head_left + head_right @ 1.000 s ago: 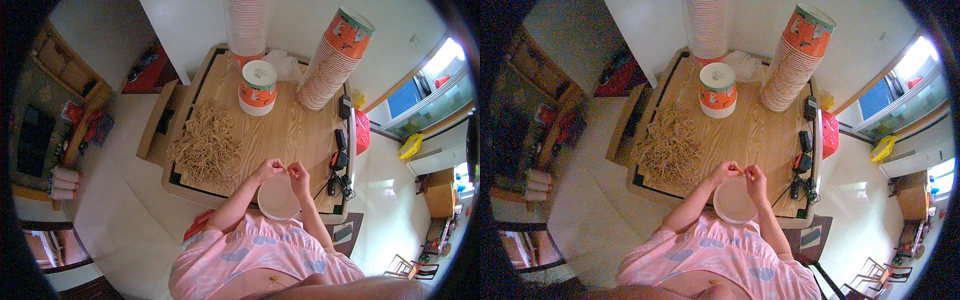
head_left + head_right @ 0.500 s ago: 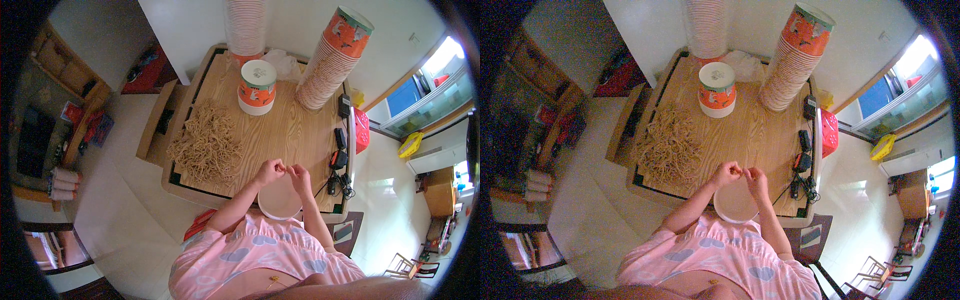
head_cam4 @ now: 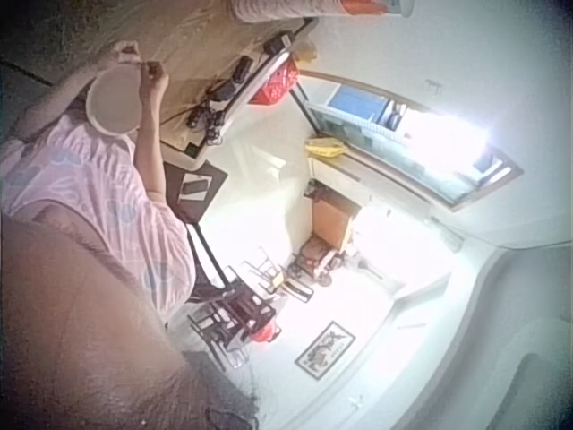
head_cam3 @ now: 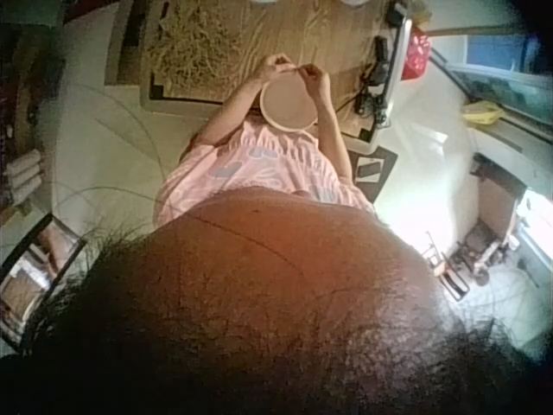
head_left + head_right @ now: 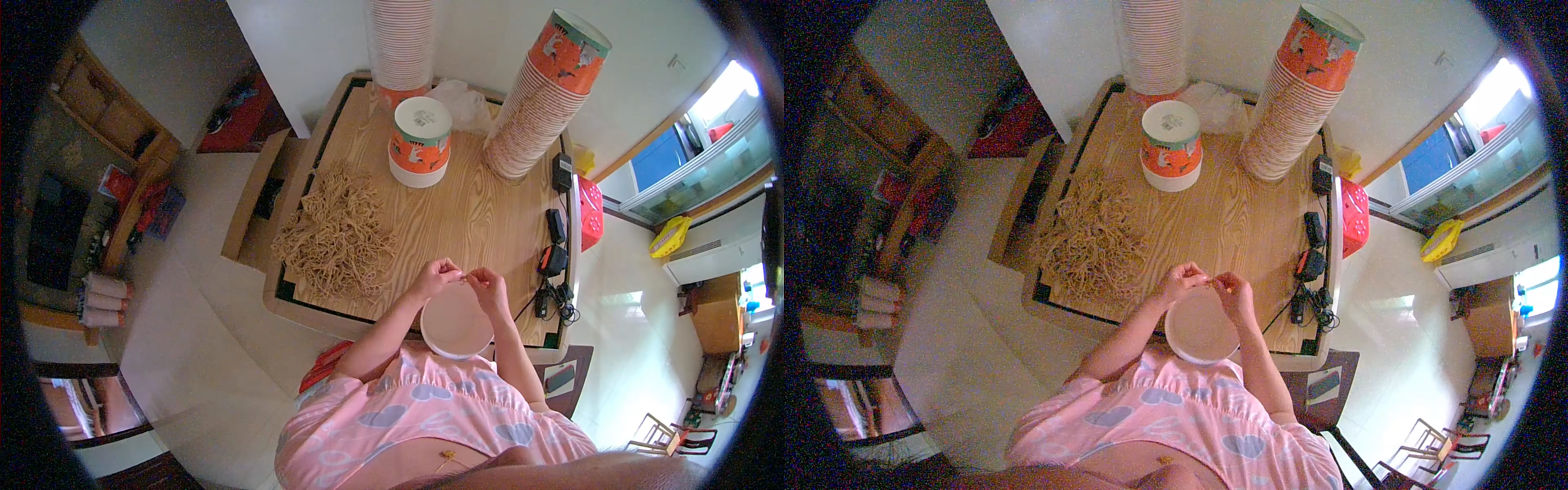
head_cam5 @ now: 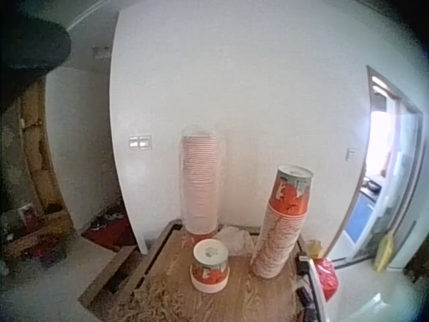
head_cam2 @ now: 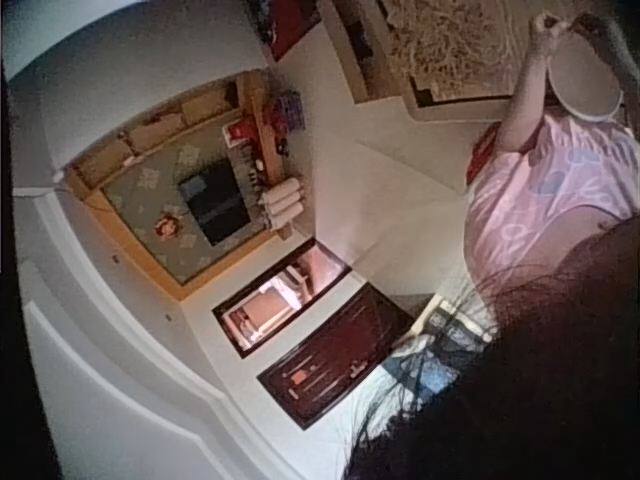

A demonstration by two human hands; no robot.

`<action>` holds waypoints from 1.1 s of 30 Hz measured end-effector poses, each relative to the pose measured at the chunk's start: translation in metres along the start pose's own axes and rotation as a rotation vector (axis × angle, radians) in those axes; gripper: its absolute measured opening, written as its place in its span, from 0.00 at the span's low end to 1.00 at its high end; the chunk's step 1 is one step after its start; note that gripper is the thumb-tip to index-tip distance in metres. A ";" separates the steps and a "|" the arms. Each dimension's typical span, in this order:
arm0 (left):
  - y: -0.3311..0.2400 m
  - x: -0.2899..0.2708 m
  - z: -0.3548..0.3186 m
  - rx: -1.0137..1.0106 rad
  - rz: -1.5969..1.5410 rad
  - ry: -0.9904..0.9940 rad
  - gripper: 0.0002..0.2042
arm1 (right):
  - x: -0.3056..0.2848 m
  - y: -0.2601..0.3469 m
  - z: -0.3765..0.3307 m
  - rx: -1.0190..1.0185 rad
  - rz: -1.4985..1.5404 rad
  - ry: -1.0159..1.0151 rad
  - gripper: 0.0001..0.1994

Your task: Packaging shredded material and a small object into a paper cup.

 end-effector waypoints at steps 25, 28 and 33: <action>0.008 -0.003 0.016 0.028 0.136 -0.015 0.04 | -0.003 0.010 -0.003 -0.094 -0.005 -0.073 0.03; 0.003 -0.002 0.013 0.022 0.126 -0.036 0.04 | -0.002 0.008 -0.003 -0.094 0.035 -0.071 0.03; 0.002 -0.003 0.010 0.017 0.202 -0.048 0.04 | -0.001 0.013 -0.003 -0.122 0.088 -0.035 0.04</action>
Point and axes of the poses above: each hand's wrist, its own z-axis towards the middle knuckle, its own x-axis out of the palm, y = z × x, the point moved 9 cm from there along z, towards the middle knuckle, and after that the axes turned 12 degrees about y, right-handed, at the moved point
